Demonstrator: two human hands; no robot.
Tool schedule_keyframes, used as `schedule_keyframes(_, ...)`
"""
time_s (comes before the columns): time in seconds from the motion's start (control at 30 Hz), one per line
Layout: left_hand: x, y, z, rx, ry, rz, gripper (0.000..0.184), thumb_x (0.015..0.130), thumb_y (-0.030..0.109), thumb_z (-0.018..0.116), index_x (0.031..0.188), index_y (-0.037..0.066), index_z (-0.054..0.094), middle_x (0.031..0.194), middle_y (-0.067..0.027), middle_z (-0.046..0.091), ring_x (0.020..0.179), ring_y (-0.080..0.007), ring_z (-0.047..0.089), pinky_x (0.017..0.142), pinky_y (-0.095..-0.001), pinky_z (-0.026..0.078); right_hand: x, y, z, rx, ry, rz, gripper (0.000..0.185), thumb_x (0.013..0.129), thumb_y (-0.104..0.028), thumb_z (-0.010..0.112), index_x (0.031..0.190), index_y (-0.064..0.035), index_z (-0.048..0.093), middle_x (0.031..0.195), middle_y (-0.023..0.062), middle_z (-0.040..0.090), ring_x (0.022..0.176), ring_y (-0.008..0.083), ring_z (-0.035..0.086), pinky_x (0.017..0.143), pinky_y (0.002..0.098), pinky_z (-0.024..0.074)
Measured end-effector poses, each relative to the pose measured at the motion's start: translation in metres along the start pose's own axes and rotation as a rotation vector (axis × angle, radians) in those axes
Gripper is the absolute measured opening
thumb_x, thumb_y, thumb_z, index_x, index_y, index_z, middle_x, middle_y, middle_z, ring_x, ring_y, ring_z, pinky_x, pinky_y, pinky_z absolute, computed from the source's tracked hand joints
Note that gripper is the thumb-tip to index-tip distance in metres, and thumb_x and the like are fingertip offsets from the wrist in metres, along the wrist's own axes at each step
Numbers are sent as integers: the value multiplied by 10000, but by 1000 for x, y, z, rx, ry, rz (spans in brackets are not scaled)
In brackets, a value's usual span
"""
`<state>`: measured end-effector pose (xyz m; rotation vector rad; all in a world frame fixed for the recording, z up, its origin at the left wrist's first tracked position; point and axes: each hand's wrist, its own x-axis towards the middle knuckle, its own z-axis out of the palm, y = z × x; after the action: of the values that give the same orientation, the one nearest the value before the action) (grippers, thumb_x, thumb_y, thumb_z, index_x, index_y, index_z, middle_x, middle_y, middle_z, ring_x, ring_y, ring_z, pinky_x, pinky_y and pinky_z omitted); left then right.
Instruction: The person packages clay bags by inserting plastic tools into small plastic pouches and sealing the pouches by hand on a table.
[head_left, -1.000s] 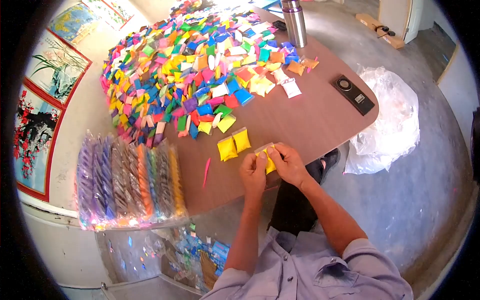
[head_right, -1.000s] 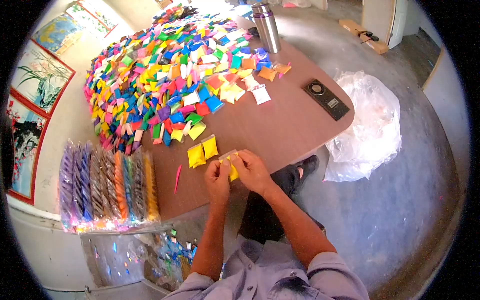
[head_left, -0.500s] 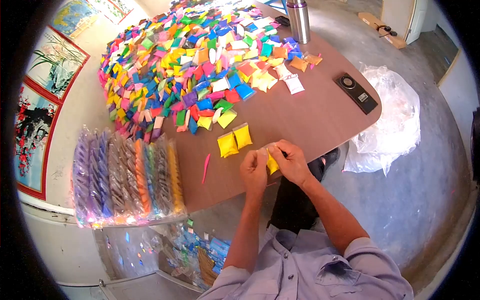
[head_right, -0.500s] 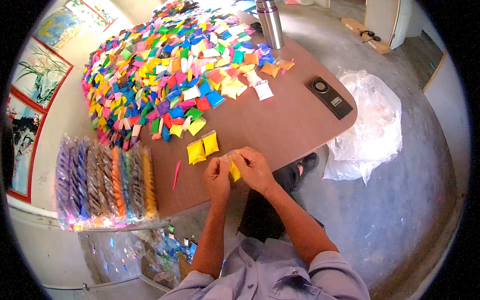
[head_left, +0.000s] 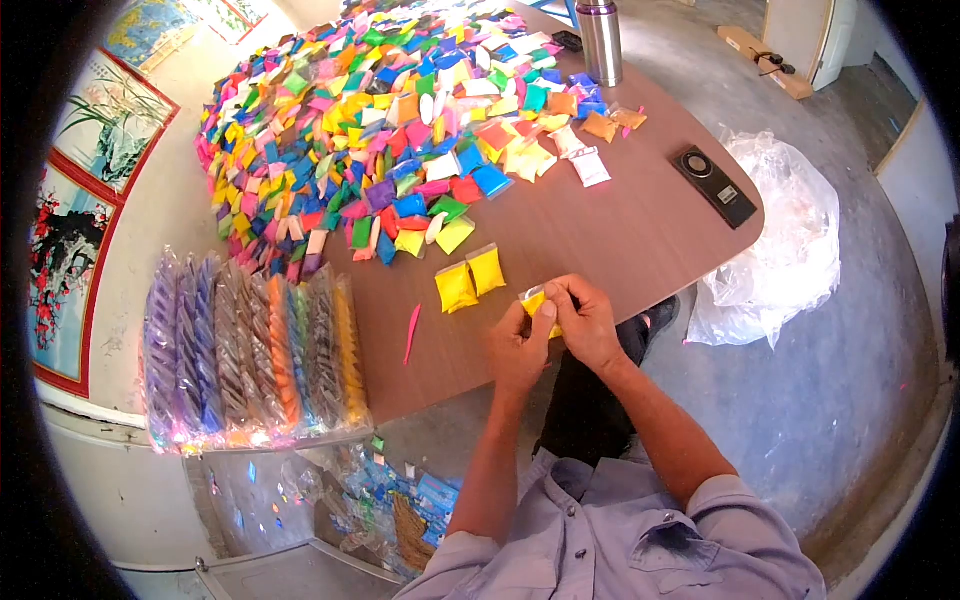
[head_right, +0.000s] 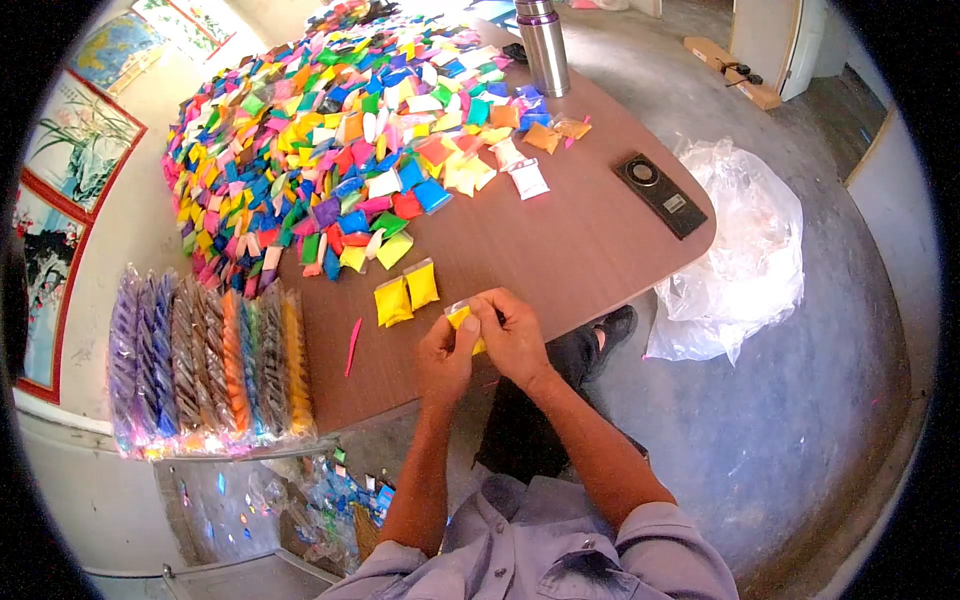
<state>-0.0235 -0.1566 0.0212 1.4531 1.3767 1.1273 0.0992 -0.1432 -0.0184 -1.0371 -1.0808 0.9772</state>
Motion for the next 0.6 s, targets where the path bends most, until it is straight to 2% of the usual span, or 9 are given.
schedule_keyframes(0.13,2,-16,0,-87,-2,45,228,1074,241,642,1032,25,700,873,46,626,809,-52,538,694,-261,450,1,-4,1,-44,1,-32,201,1052,-163,643,993,25,683,854,77,672,778,121,606,707,314,513)
schedule_keyframes(0.27,3,-21,0,-132,42,95,234,1078,241,634,1026,21,697,867,50,620,798,-53,532,687,-260,447,5,-13,1,-122,-41,-9,235,1054,-195,644,994,28,686,847,79,667,769,122,601,693,320,507)
schedule_keyframes(0.33,3,-17,1,-134,75,89,253,1073,258,646,992,23,688,852,43,618,784,-56,527,674,-259,436,7,-18,0,-172,-90,102,267,1061,-222,635,1000,33,688,836,77,652,765,116,589,683,323,501)
schedule_keyframes(0.53,2,-7,3,8,38,-18,312,1056,317,671,903,46,641,799,37,575,741,-72,494,640,-280,405,1,-3,3,23,17,38,280,1088,-234,620,988,22,672,806,43,606,756,99,552,663,309,483)
schedule_keyframes(0.6,2,-8,4,10,34,7,328,1045,304,688,878,29,630,755,25,572,730,-65,498,632,-281,420,1,-3,2,-1,38,22,277,1091,-229,619,984,22,666,805,35,601,755,97,546,661,306,479)
